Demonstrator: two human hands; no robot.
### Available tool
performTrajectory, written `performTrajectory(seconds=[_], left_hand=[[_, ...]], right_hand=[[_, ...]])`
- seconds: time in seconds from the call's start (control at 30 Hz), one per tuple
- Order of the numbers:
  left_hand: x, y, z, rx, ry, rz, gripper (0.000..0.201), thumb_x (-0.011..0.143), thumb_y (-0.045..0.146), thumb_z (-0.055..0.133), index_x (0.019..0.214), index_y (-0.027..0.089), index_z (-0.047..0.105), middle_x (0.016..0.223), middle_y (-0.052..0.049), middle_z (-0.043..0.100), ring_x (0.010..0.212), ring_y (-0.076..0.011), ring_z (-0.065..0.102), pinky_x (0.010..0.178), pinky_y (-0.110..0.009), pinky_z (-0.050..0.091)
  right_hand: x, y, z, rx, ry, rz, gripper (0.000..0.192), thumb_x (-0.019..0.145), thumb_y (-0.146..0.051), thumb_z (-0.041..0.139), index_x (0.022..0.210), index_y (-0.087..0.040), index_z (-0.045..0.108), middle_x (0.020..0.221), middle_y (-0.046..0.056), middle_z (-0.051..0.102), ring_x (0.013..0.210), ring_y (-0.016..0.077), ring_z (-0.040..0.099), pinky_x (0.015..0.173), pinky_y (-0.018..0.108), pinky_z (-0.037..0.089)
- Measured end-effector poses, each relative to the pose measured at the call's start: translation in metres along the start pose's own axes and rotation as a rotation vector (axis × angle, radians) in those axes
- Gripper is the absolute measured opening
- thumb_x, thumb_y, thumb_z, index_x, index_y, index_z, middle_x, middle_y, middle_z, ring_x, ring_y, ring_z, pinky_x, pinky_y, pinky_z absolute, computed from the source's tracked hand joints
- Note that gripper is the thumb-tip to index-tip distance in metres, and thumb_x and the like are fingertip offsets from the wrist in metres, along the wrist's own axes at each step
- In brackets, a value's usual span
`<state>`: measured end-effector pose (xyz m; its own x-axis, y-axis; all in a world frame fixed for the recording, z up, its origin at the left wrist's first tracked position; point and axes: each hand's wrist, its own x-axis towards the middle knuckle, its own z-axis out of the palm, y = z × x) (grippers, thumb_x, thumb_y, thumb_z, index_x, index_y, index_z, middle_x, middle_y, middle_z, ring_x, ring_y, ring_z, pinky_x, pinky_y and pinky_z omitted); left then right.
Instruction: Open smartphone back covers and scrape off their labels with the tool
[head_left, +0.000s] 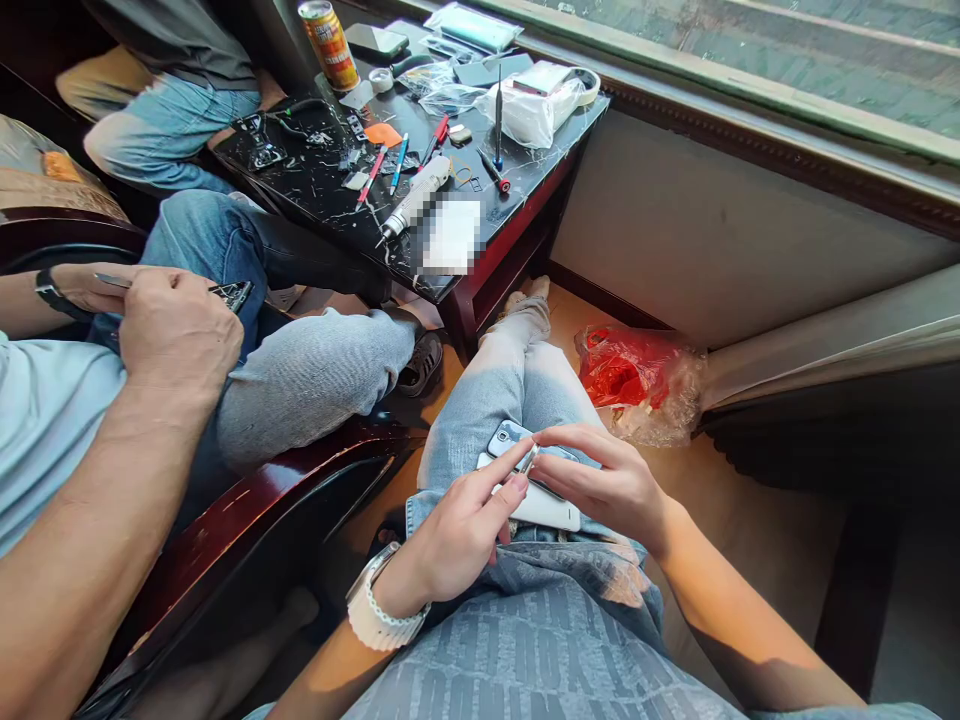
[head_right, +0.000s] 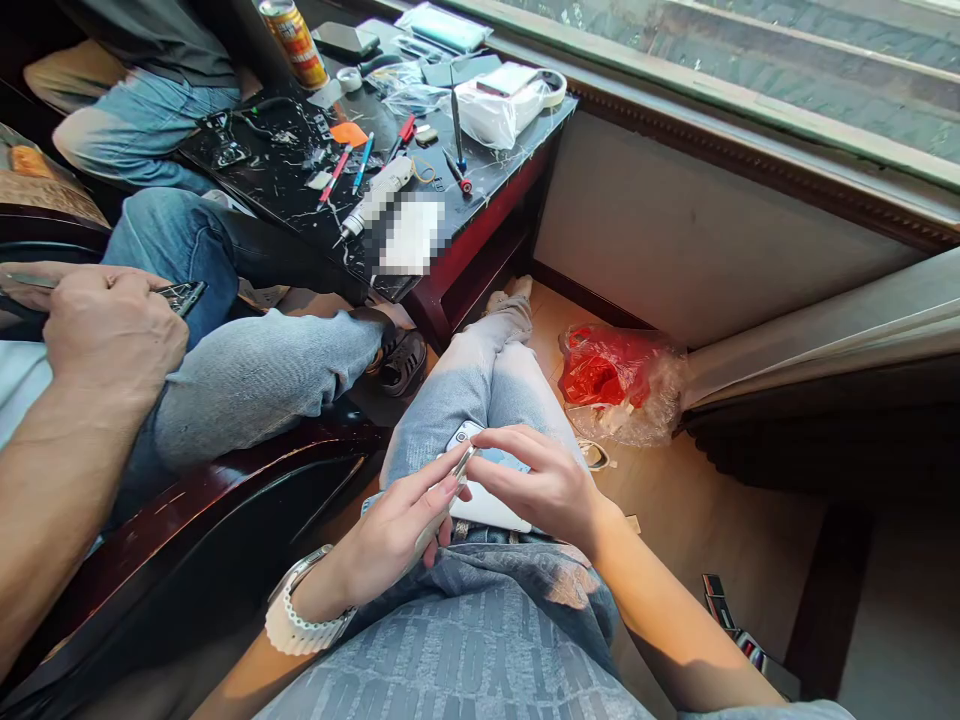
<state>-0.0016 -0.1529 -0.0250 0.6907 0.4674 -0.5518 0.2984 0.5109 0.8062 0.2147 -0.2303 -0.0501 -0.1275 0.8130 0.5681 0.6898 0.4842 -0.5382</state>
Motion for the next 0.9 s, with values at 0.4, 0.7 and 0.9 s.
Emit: performTrajectory(seconds=[0.4, 0.7, 0.9], left_hand=[[-0.003, 0.006, 0.001, 0.215, 0.078, 0.063, 0.058, 0.102, 0.056, 0.060, 0.155, 0.031, 0.058, 0.096, -0.005, 0.072, 0.073, -0.0186, 0.059, 0.061, -0.026, 0.046], [0.004, -0.001, 0.002, 0.305, 0.103, 0.083, 0.060, 0.103, 0.059, 0.057, 0.157, 0.034, 0.055, 0.109, -0.007, 0.073, 0.085, -0.0216, 0.064, 0.065, -0.027, 0.049], [0.004, 0.001, 0.002, 0.262, 0.117, 0.069, 0.063, 0.105, 0.060, 0.052, 0.162, 0.033, 0.048, 0.078, -0.002, 0.067, 0.061, -0.0159, 0.059, 0.057, -0.025, 0.050]], right_hand=[[0.010, 0.011, 0.010, -0.056, -0.033, -0.048, 0.018, 0.102, -0.007, 0.060, 0.105, -0.023, 0.068, 0.090, 0.005, 0.059, 0.077, 0.0173, 0.052, 0.068, 0.030, 0.050], [0.016, 0.014, 0.011, -0.053, -0.115, -0.050, 0.010, 0.105, -0.010, 0.059, 0.103, -0.018, 0.065, 0.094, 0.008, 0.061, 0.081, 0.0195, 0.050, 0.075, 0.032, 0.050], [0.008, 0.018, 0.015, -0.016, -0.097, -0.058, 0.018, 0.107, -0.010, 0.051, 0.096, -0.019, 0.062, 0.094, 0.008, 0.062, 0.080, 0.0201, 0.051, 0.074, 0.032, 0.048]])
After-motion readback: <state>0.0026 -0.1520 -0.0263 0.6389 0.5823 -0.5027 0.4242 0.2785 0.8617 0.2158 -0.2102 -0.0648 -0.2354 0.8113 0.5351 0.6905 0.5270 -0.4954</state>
